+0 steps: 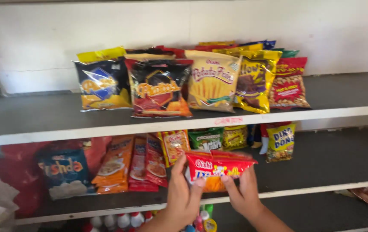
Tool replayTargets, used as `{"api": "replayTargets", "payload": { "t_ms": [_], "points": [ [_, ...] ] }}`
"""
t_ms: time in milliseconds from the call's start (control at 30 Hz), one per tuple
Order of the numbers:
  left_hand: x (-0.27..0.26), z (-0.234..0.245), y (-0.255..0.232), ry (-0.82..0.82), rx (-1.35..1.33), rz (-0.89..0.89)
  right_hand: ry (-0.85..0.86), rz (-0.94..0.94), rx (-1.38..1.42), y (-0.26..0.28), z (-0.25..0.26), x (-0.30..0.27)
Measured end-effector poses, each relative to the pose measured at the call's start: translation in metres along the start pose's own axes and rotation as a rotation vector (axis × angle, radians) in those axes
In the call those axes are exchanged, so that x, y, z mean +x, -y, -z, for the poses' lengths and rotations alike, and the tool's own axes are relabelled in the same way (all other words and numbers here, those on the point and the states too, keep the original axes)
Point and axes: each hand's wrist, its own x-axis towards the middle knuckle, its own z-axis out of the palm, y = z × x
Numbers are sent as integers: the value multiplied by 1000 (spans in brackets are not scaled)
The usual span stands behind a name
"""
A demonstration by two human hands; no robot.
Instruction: The person is organizing and stocking various snack bags on retail shelves.
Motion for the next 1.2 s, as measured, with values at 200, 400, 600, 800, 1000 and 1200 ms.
{"api": "replayTargets", "payload": {
  "t_ms": [200,400,600,800,1000,1200],
  "points": [
    [94,97,-60,-28,225,-123,3,228,-142,85,-20,110],
    [170,187,-66,-82,155,-237,80,174,-268,121,-80,210],
    [216,249,-47,-83,399,-44,100,236,-380,124,-152,262],
    [229,278,15,-34,351,4,261,333,-750,112,-200,270],
    [229,292,53,101,854,99,216,439,-900,93,-221,267],
    [238,292,87,224,727,121,297,364,-1022,104,-220,267]
  ]
}}
